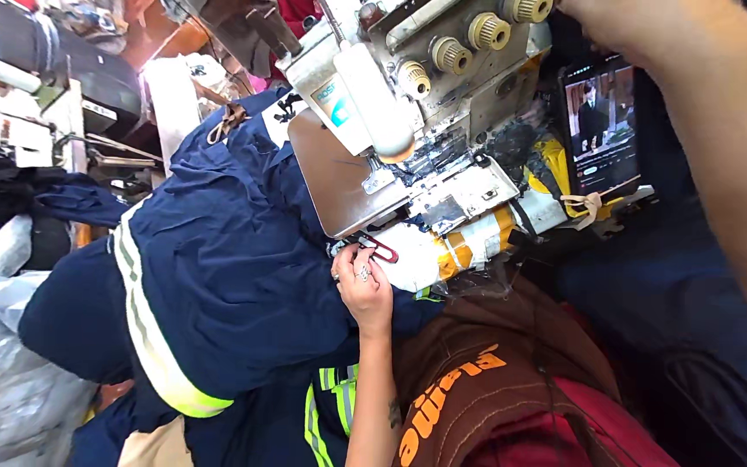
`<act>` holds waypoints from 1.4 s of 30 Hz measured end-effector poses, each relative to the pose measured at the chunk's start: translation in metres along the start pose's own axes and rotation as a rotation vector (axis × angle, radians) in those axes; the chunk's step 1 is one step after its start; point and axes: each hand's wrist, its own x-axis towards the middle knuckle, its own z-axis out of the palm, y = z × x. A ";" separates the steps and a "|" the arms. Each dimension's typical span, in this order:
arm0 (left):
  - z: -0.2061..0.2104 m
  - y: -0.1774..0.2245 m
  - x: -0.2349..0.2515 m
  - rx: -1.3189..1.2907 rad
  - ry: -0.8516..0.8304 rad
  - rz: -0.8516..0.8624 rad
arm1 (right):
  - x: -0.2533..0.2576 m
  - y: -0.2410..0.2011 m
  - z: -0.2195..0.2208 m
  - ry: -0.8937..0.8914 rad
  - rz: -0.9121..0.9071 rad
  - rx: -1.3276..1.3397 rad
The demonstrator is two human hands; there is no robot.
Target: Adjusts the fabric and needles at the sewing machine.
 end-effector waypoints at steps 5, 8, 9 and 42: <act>0.001 0.000 0.000 -0.017 0.015 0.006 | 0.035 -0.010 0.012 -0.166 0.063 -0.159; 0.001 0.000 -0.001 -0.022 0.023 0.007 | 0.043 -0.018 0.013 -0.218 0.123 -0.182; 0.001 0.000 -0.001 -0.019 0.023 0.008 | 0.045 -0.016 0.013 -0.234 0.147 -0.159; 0.003 -0.004 -0.006 -0.032 0.011 0.033 | 0.082 -0.030 0.019 -0.323 0.426 0.009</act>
